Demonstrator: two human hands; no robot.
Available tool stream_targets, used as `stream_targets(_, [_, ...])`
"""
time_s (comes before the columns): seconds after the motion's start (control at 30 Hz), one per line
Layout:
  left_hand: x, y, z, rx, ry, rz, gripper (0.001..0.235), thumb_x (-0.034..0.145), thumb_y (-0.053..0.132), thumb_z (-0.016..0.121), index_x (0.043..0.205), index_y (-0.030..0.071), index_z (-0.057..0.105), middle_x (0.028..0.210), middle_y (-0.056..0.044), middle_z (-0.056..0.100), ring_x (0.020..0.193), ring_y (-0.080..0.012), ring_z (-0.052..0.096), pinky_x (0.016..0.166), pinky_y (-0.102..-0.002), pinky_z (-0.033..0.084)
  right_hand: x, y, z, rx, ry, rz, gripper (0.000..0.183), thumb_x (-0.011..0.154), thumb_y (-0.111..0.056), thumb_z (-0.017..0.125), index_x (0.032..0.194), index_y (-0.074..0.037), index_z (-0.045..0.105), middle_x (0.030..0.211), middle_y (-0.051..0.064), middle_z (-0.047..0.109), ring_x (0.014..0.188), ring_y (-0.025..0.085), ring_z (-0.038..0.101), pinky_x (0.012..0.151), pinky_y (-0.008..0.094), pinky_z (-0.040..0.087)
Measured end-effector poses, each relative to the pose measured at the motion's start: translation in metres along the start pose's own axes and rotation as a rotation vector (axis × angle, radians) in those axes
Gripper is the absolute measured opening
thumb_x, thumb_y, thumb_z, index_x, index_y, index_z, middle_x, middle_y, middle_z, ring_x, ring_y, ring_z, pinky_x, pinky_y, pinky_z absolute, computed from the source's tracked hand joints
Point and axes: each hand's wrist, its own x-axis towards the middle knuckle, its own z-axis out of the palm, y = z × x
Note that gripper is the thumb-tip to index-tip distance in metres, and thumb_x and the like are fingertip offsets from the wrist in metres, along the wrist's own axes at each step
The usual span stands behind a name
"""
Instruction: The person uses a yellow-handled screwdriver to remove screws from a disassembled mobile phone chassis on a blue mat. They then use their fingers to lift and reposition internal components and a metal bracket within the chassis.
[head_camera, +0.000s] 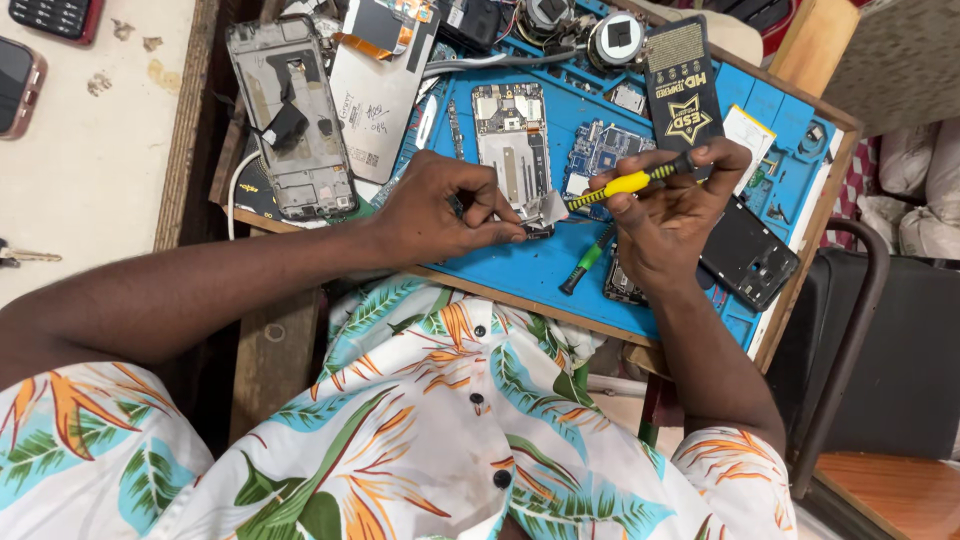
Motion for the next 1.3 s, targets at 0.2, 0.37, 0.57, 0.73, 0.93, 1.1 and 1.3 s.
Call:
stream_targets(0.2, [-0.002, 0.004, -0.001, 0.002, -0.003, 0.047, 0.051, 0.088, 0.009, 0.086, 0.064, 0.01, 0.042, 0.063, -0.003, 0.062, 0.098, -0.0201, 0.081, 0.064, -0.025, 0.061, -0.001, -0.005, 0.001, -0.036, -0.016, -0.002, 0.062, 0.101, 0.004, 0.081, 0.131, -0.022, 0.033, 0.115, 0.011, 0.069, 0.108, 0.025, 0.071, 0.098, 0.042, 0.061])
stream_targets(0.37, [-0.002, 0.005, -0.001, 0.021, 0.005, 0.051, 0.054, 0.088, 0.01, 0.087, 0.063, 0.01, 0.039, 0.06, -0.001, 0.057, 0.097, -0.0196, 0.081, 0.058, -0.025, 0.057, -0.001, -0.005, 0.002, -0.06, -0.027, -0.008, 0.062, 0.101, 0.004, 0.081, 0.132, -0.022, 0.032, 0.115, 0.011, 0.069, 0.107, 0.025, 0.072, 0.097, 0.041, 0.06])
stream_targets(0.57, [-0.003, 0.003, 0.001, 0.038, 0.018, 0.035, 0.054, 0.088, 0.011, 0.087, 0.063, 0.011, 0.04, 0.059, 0.0, 0.055, 0.096, -0.0185, 0.081, 0.058, -0.024, 0.057, -0.002, -0.004, 0.001, -0.074, -0.036, -0.007, 0.062, 0.102, 0.005, 0.08, 0.132, -0.022, 0.032, 0.115, 0.011, 0.069, 0.109, 0.024, 0.071, 0.099, 0.041, 0.062])
stream_targets(0.73, [-0.004, 0.003, 0.002, 0.048, 0.037, 0.037, 0.053, 0.089, 0.012, 0.087, 0.063, 0.01, 0.04, 0.059, 0.0, 0.054, 0.095, -0.0171, 0.081, 0.058, -0.025, 0.057, 0.0, -0.006, -0.001, -0.197, -0.102, -0.066, 0.06, 0.102, 0.004, 0.078, 0.131, -0.022, 0.032, 0.115, 0.012, 0.069, 0.108, 0.025, 0.074, 0.098, 0.041, 0.066])
stream_targets(0.93, [-0.007, 0.005, 0.006, 0.164, 0.054, 0.089, 0.048, 0.088, 0.012, 0.088, 0.065, 0.008, 0.047, 0.061, 0.0, 0.057, 0.075, -0.0119, 0.075, 0.052, -0.029, 0.049, -0.003, -0.005, 0.006, -0.279, -0.142, -0.107, 0.061, 0.104, 0.003, 0.075, 0.133, -0.022, 0.029, 0.117, 0.013, 0.069, 0.109, 0.024, 0.073, 0.098, 0.042, 0.067])
stream_targets(1.1, [-0.008, 0.005, 0.007, 0.156, 0.052, 0.062, 0.042, 0.091, 0.012, 0.086, 0.069, 0.006, 0.05, 0.067, -0.002, 0.061, 0.064, -0.0096, 0.066, 0.053, -0.029, 0.049, -0.005, -0.007, 0.008, -0.302, -0.163, -0.097, 0.062, 0.106, 0.004, 0.073, 0.137, -0.024, 0.027, 0.119, 0.014, 0.068, 0.107, 0.025, 0.075, 0.097, 0.041, 0.067])
stream_targets(1.3, [-0.008, 0.009, 0.006, 0.244, -0.028, 0.033, 0.031, 0.088, 0.021, 0.088, 0.08, 0.006, 0.063, 0.072, -0.004, 0.065, 0.062, -0.0142, 0.064, 0.055, -0.031, 0.05, 0.0, -0.01, 0.006, -0.291, -0.189, -0.083, 0.062, 0.106, 0.004, 0.073, 0.139, -0.024, 0.028, 0.118, 0.017, 0.069, 0.109, 0.025, 0.074, 0.099, 0.044, 0.068])
